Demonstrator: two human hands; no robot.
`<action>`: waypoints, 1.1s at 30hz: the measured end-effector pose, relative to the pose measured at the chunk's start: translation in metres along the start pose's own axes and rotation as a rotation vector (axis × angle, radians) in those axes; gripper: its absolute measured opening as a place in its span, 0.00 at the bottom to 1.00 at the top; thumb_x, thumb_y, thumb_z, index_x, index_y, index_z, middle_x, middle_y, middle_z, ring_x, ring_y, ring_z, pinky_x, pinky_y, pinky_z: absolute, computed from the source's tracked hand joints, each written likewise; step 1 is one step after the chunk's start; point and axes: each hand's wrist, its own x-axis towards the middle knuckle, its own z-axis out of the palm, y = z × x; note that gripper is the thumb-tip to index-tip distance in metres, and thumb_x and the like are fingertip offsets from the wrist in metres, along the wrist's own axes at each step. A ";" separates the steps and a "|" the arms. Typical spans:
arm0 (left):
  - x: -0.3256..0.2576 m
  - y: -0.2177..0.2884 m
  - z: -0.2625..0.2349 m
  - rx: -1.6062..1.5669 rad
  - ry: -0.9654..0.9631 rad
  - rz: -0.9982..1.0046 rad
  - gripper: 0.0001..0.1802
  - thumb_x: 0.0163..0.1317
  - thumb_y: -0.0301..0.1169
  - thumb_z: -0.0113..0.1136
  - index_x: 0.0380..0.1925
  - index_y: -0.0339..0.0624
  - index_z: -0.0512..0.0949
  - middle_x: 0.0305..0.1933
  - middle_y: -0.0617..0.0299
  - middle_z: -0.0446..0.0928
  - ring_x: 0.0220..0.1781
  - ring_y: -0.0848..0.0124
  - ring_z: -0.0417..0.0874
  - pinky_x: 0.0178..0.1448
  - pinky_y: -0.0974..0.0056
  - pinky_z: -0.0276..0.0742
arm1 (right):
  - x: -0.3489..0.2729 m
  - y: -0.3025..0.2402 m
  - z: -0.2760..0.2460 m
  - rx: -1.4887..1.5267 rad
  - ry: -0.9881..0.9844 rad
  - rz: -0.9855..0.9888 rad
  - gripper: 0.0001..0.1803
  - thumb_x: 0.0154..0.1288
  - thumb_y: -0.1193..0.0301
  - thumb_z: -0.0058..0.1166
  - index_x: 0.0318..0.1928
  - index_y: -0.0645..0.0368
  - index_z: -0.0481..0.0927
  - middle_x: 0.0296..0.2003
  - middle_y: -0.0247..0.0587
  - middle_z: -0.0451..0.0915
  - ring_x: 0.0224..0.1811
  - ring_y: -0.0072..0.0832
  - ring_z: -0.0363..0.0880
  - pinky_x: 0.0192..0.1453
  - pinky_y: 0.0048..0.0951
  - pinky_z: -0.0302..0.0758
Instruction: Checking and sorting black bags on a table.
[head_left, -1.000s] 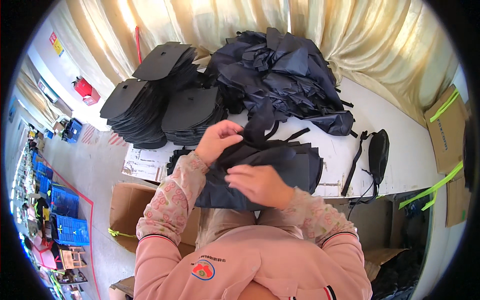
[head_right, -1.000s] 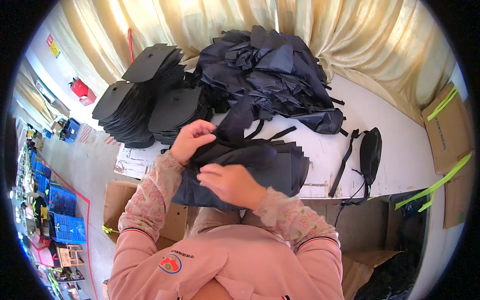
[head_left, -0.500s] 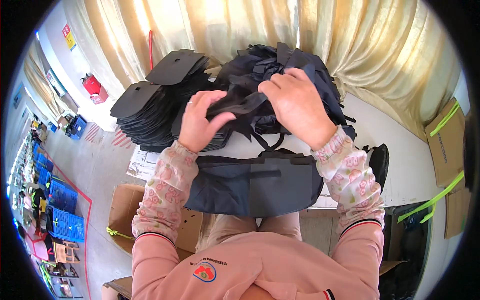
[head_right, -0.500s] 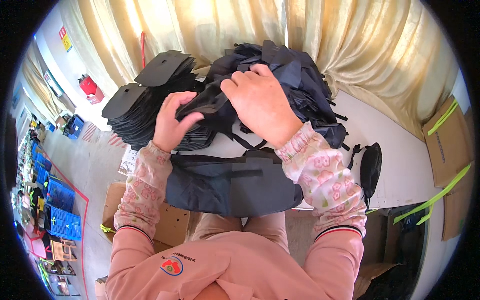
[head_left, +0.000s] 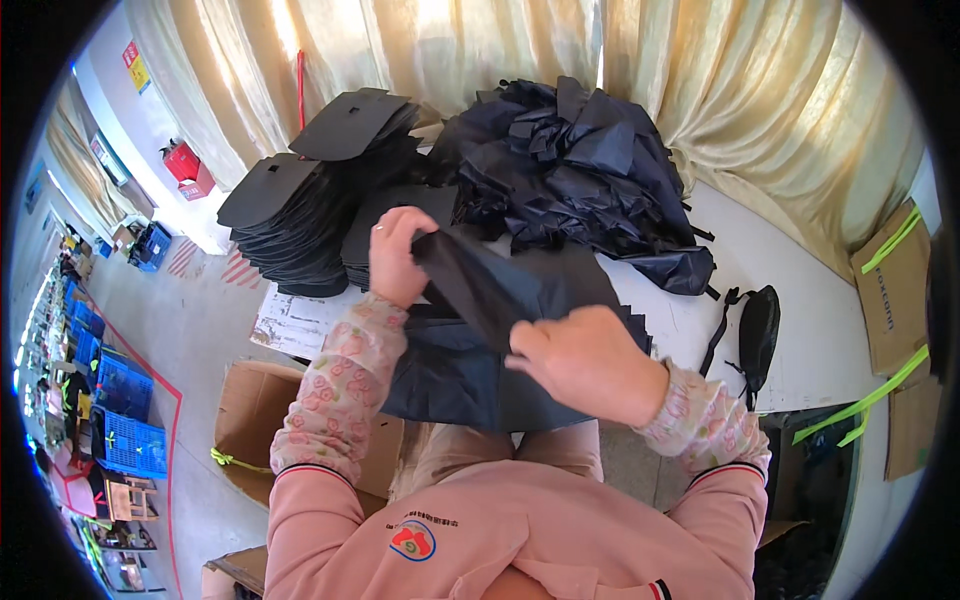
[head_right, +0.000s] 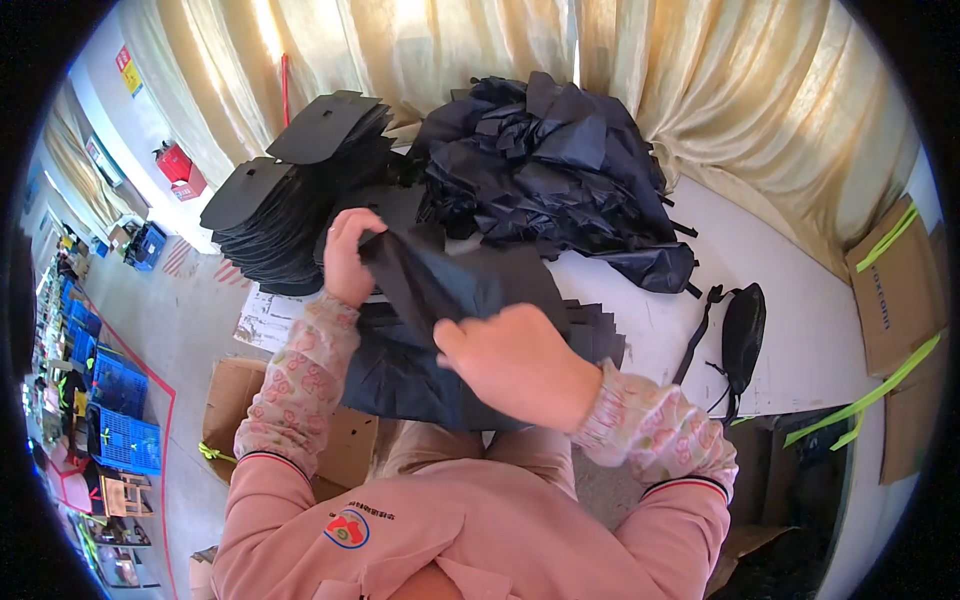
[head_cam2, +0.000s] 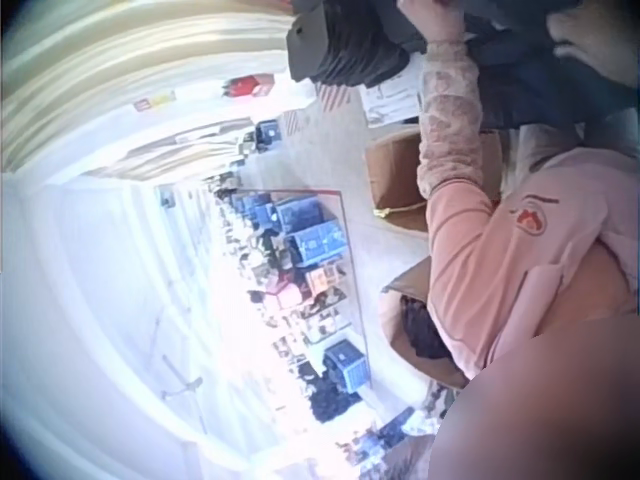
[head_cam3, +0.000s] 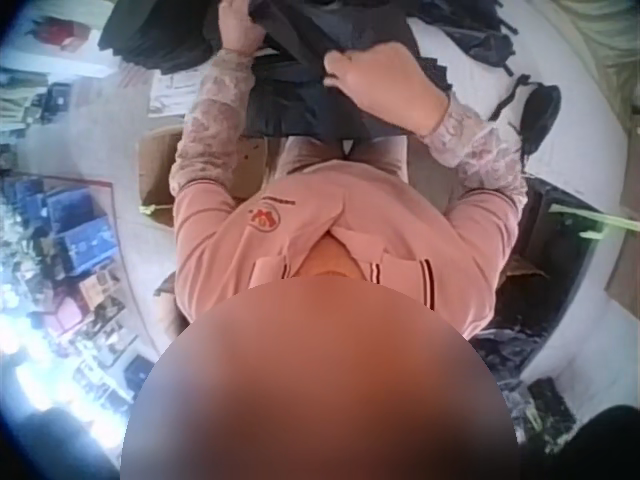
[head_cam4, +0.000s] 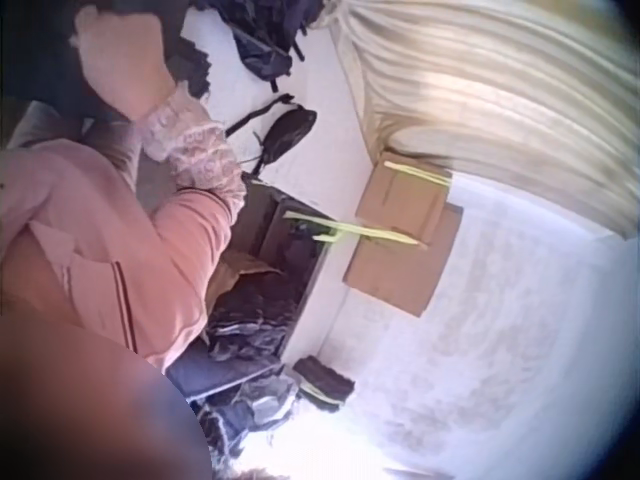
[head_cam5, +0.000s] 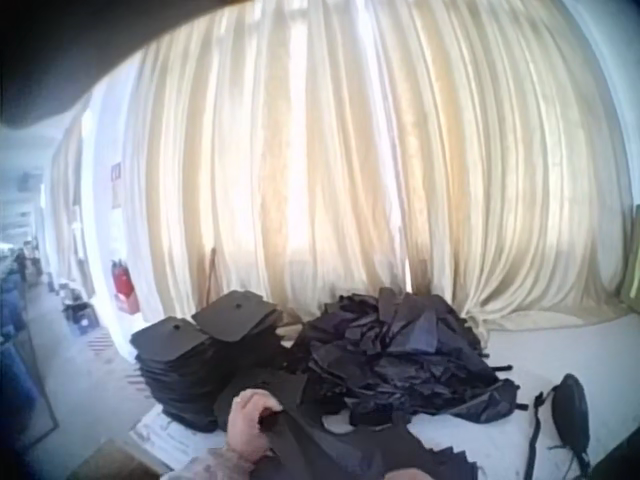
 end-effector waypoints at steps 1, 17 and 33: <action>-0.010 -0.010 -0.008 0.003 -0.016 -0.028 0.14 0.40 0.24 0.67 0.30 0.44 0.76 0.39 0.57 0.76 0.47 0.55 0.77 0.50 0.57 0.71 | -0.010 0.001 0.002 0.007 -0.004 0.002 0.12 0.60 0.64 0.60 0.31 0.55 0.72 0.20 0.39 0.75 0.21 0.37 0.78 0.24 0.36 0.72; -0.106 -0.107 -0.146 -0.026 -1.399 -0.760 0.19 0.53 0.39 0.71 0.39 0.35 0.83 0.29 0.55 0.84 0.33 0.69 0.80 0.43 0.63 0.73 | -0.095 0.098 0.036 0.655 -0.347 0.451 0.10 0.59 0.68 0.63 0.35 0.61 0.78 0.28 0.41 0.81 0.29 0.33 0.80 0.35 0.31 0.74; -0.145 -0.206 -0.045 0.164 -1.556 -0.589 0.23 0.52 0.44 0.71 0.38 0.35 0.83 0.24 0.59 0.78 0.29 0.68 0.79 0.35 0.61 0.74 | -0.105 0.071 0.170 0.053 -0.185 0.151 0.42 0.59 0.49 0.56 0.70 0.54 0.60 0.71 0.46 0.57 0.74 0.43 0.52 0.76 0.47 0.50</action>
